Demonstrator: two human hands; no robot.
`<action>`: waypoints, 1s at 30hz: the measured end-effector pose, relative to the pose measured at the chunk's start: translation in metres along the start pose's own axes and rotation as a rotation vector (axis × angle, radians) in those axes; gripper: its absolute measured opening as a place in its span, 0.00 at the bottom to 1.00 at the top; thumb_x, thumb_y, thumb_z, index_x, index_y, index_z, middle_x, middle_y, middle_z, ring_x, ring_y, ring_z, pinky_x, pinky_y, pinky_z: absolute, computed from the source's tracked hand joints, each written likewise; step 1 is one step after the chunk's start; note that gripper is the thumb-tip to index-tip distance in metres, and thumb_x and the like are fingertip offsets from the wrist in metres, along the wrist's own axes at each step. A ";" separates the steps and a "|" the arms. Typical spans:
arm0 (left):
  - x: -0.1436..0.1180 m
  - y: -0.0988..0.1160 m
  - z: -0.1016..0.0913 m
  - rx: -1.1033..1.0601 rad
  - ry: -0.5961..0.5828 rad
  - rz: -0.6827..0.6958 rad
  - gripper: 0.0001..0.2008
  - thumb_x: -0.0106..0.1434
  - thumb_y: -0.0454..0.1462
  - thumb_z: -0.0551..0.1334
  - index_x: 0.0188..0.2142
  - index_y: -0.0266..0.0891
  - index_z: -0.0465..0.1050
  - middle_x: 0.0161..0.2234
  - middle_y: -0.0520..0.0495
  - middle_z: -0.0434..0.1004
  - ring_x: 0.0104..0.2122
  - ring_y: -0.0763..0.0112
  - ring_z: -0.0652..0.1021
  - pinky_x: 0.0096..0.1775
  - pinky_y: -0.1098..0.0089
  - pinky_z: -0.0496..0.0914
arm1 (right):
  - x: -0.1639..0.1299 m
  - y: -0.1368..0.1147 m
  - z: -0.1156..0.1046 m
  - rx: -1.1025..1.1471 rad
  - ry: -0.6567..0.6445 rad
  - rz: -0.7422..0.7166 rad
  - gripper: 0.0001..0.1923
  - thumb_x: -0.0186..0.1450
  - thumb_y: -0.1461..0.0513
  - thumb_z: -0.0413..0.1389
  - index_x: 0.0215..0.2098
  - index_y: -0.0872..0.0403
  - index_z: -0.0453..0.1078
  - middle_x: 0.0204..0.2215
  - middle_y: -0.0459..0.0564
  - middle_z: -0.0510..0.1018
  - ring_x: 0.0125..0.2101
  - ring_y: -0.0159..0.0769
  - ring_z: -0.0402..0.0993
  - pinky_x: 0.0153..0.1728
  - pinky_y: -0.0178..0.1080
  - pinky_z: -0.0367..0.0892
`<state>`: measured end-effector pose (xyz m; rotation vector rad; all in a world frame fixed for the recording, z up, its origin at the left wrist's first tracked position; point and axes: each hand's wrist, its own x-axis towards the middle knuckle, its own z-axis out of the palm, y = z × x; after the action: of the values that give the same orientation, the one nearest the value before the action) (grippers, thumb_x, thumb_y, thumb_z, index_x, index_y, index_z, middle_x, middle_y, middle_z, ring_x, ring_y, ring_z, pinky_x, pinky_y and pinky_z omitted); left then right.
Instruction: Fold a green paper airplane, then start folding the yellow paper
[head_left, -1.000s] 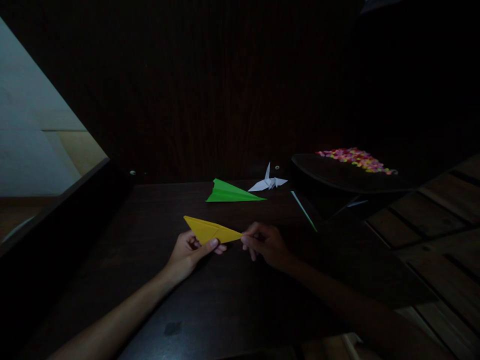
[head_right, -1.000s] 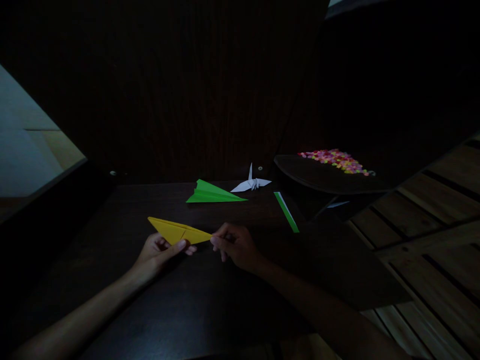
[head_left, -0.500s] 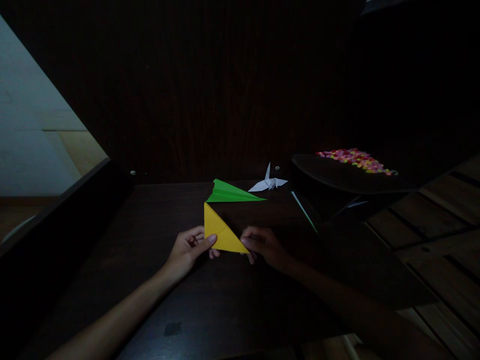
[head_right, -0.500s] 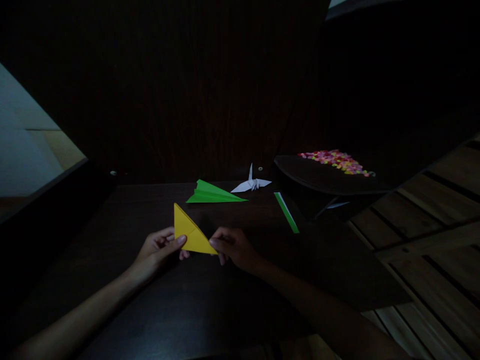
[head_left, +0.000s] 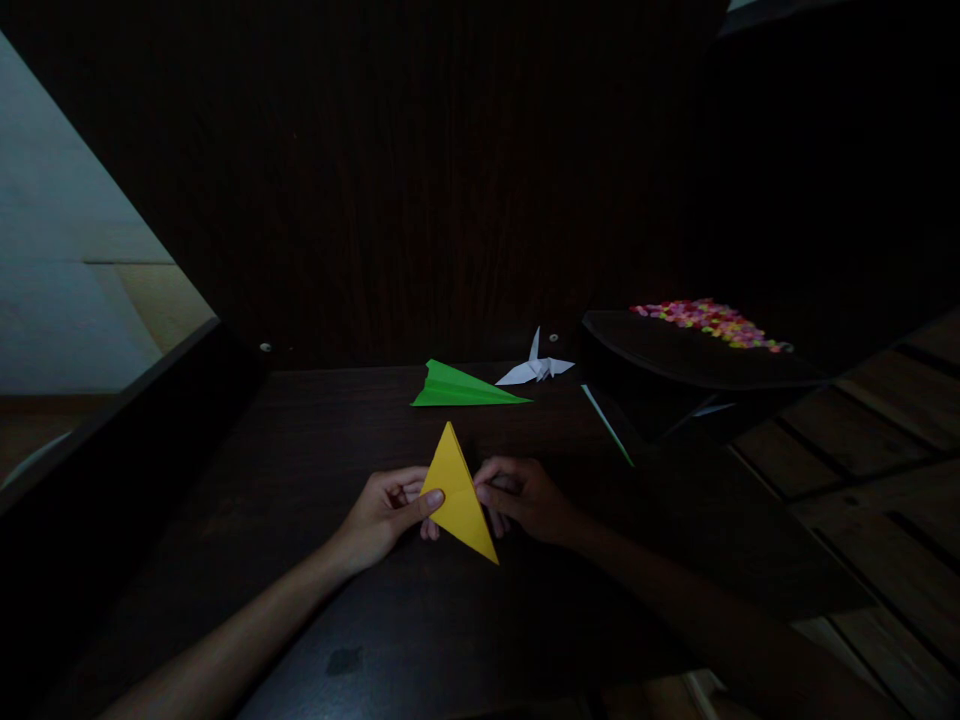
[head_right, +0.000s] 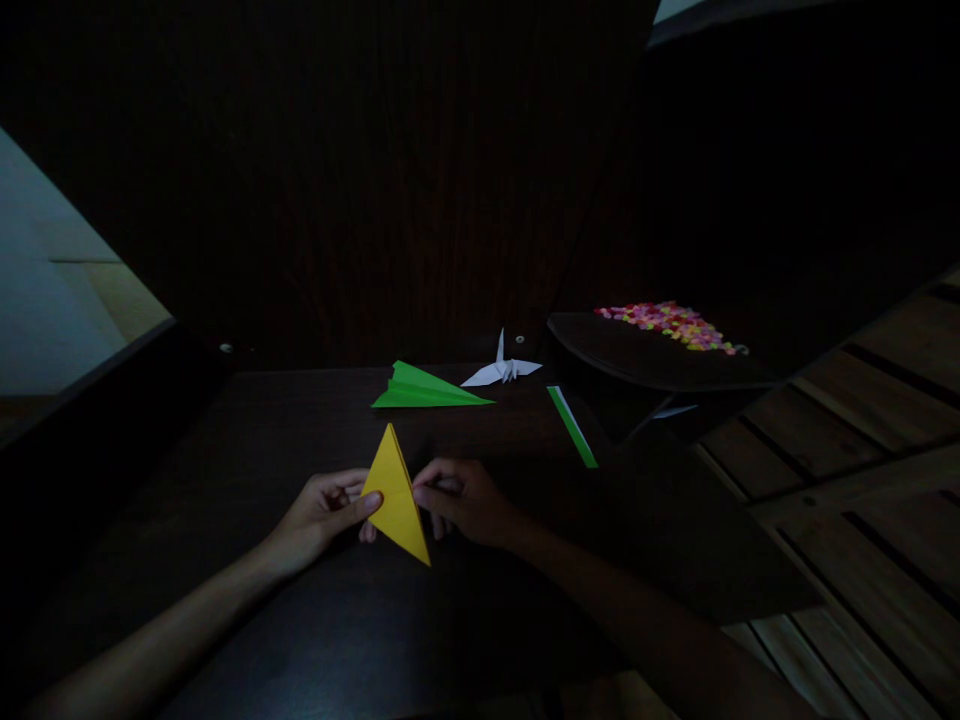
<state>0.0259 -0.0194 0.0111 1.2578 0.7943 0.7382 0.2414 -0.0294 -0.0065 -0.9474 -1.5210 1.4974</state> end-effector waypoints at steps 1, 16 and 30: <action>0.000 0.000 0.000 -0.001 -0.002 0.000 0.15 0.57 0.44 0.68 0.37 0.33 0.78 0.23 0.48 0.76 0.19 0.75 0.72 0.24 0.74 0.66 | 0.000 0.000 -0.001 0.000 -0.005 -0.001 0.13 0.62 0.53 0.59 0.32 0.55 0.68 0.15 0.39 0.69 0.13 0.26 0.67 0.15 0.29 0.60; 0.000 -0.003 -0.003 0.023 0.017 0.001 0.20 0.59 0.44 0.67 0.48 0.35 0.77 0.21 0.50 0.75 0.19 0.75 0.71 0.24 0.74 0.66 | -0.001 -0.002 0.005 -0.016 0.050 -0.010 0.08 0.62 0.59 0.57 0.34 0.53 0.62 0.20 0.38 0.69 0.14 0.25 0.67 0.14 0.28 0.63; 0.003 -0.008 -0.003 0.011 0.007 0.012 0.32 0.60 0.44 0.66 0.61 0.35 0.64 0.25 0.49 0.76 0.21 0.76 0.72 0.25 0.73 0.67 | 0.001 0.002 -0.001 -0.134 -0.031 -0.074 0.07 0.63 0.61 0.55 0.34 0.57 0.74 0.31 0.47 0.72 0.16 0.21 0.68 0.16 0.27 0.61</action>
<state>0.0254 -0.0163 0.0026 1.2714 0.7979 0.7493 0.2419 -0.0279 -0.0085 -0.9378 -1.6778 1.3778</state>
